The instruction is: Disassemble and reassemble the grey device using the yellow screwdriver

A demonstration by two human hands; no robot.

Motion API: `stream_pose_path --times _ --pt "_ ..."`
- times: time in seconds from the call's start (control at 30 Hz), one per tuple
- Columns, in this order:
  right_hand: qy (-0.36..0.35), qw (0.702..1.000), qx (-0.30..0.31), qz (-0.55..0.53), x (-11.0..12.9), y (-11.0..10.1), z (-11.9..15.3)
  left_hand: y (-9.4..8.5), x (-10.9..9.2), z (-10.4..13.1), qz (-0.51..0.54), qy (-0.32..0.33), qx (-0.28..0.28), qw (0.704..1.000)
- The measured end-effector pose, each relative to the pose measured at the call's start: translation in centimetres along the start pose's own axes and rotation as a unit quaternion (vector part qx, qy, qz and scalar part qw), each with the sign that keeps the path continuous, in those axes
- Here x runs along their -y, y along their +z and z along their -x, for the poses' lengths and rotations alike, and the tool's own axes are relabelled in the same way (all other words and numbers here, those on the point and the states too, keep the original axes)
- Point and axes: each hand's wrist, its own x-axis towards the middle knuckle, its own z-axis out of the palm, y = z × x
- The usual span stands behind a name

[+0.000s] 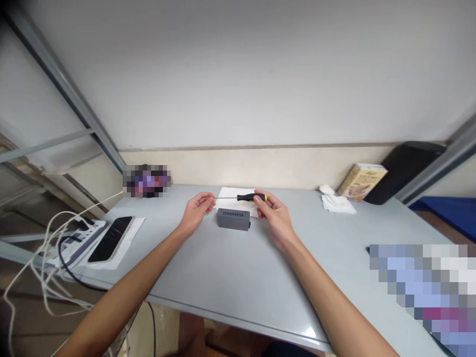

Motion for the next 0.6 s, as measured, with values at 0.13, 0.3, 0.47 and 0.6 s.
stream_pose_path --times 0.13,0.3,0.47,0.6 --pt "0.002 1.0 -0.004 -0.008 0.17 0.09 0.06 -0.11 0.31 -0.09 0.001 -0.003 0.005 1.0" --pt "0.002 1.0 -0.003 -0.011 0.11 -0.01 0.02 -0.21 0.49 -0.2 -0.005 0.0 0.017 1.0" --pt "0.0 0.999 -0.014 -0.031 0.21 -0.21 -0.23 -0.23 0.38 -0.17 -0.054 0.028 -0.007 0.998" --pt "-0.025 0.996 -0.051 -0.072 0.77 -0.78 -0.64 -0.28 -0.07 0.41 -0.097 0.076 0.011 0.992"
